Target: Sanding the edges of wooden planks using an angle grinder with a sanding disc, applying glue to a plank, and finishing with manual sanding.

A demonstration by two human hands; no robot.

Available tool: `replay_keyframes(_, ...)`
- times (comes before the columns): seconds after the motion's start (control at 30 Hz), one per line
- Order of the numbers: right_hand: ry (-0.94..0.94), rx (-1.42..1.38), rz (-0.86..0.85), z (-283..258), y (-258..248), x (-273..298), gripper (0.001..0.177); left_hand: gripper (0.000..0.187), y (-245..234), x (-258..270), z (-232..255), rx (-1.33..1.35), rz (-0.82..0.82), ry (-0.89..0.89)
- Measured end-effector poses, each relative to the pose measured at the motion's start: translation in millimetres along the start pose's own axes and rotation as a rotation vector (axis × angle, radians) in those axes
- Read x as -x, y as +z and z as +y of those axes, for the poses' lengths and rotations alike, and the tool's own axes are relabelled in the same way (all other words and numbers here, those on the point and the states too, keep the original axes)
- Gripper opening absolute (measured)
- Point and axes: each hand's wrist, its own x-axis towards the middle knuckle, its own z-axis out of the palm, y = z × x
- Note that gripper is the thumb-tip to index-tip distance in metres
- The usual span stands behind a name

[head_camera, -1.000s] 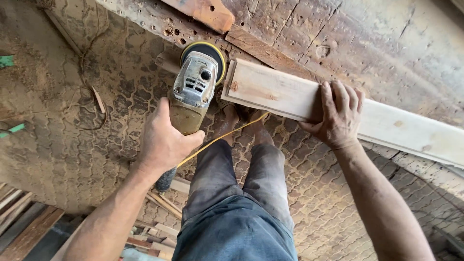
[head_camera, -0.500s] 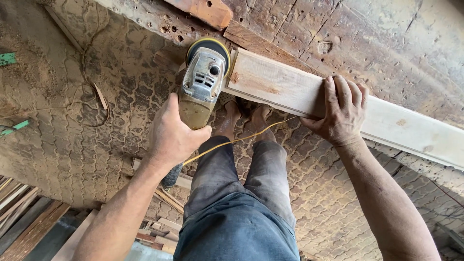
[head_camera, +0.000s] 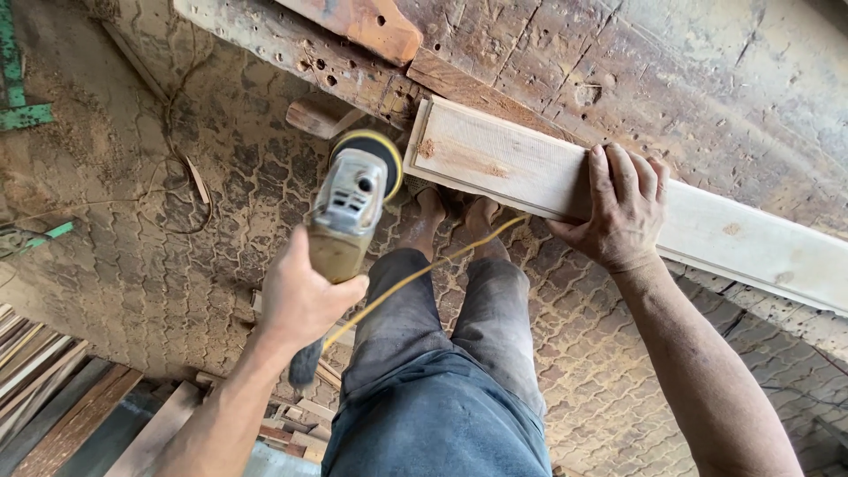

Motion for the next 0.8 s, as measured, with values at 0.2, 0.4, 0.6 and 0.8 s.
replay_keyframes(0.2, 0.001, -0.033, -0.011, 3.8, -1.8, 3.0, 0.104, 0.073, -30.7, -11.3, 5.6, 1.04, -0.351, 0.226)
replay_keyframes(0.4, 0.015, -0.062, -0.005, 4.6, -2.5, 1.5, 0.101, 0.053, -30.5, -46.6, -21.4, 1.392, -0.947, 0.206)
replay_keyframes(0.6, 0.033, -0.049, -0.057, 2.4, -10.2, -4.3, 0.102, 0.063, -18.9, -57.9, -41.9, 1.337, -0.92, 0.0)
replay_keyframes(0.8, 0.034, -0.056, -0.077, 0.2, -17.9, -8.4, 0.101, 0.066, -18.1, -55.0, -34.8, 1.321, -0.765, 0.098)
